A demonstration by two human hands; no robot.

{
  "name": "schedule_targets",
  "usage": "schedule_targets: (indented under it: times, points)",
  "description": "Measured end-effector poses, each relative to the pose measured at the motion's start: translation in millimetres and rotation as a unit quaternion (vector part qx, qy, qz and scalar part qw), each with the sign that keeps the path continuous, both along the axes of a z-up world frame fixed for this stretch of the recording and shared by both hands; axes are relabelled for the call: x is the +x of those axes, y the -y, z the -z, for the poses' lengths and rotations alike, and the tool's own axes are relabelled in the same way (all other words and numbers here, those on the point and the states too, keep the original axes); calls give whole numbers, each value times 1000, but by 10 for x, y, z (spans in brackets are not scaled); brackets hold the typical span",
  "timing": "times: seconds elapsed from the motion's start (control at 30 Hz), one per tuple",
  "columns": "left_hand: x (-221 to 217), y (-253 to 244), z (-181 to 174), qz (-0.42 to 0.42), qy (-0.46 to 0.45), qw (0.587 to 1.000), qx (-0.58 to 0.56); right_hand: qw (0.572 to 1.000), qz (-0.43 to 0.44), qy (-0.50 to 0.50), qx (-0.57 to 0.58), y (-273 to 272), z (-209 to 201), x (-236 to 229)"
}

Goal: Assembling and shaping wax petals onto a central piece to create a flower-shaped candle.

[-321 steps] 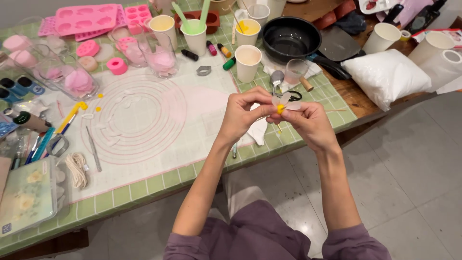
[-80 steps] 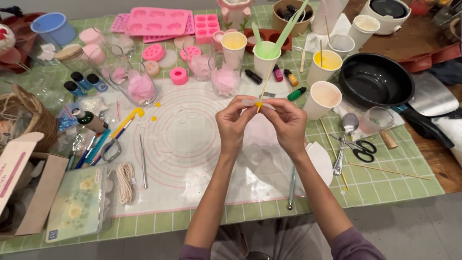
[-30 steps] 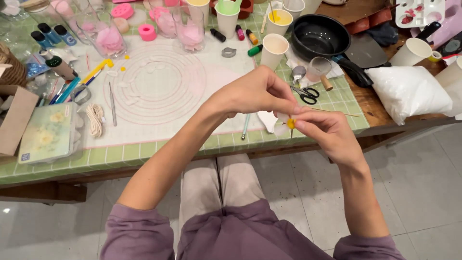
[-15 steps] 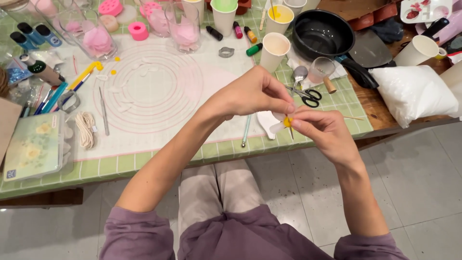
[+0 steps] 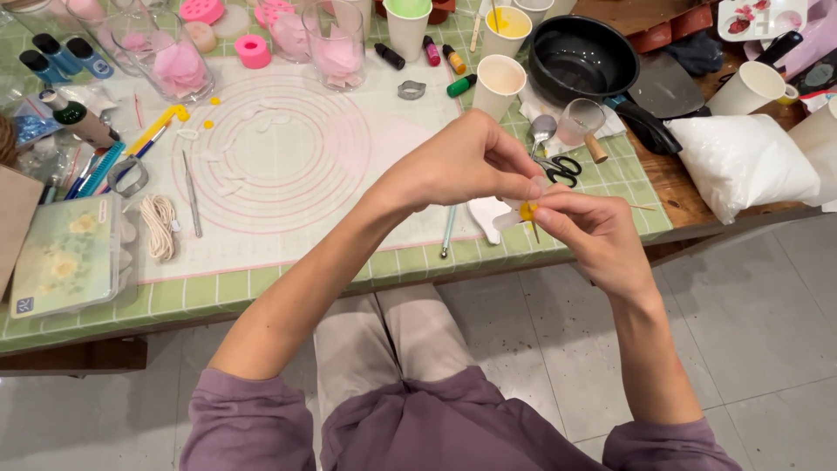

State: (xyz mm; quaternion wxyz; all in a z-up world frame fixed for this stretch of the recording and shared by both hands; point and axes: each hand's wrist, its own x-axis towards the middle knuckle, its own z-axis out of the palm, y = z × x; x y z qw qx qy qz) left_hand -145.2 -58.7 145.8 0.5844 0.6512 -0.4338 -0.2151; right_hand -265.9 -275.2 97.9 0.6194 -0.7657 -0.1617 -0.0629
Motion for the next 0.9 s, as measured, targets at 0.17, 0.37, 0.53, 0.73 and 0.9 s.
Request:
schedule_targets:
  times: [0.17,0.37,0.53,0.73,0.9]
  points:
    - [-42,7,-38,-11,60,998,19,1000,25,0,15,22,28,-22]
    - [20,66,-53,-8,66,998,18,999,28,3,30,13,5,15]
    - [97,71,2,-8,67,997,34,999,28,-3,27,64,128,71]
    - [146,12,-45,-21,31,999,12,993,103,-33,45,117,256,80]
    - [209,76,93,-21,18,999,24,989,120,-38,76,85,297,117]
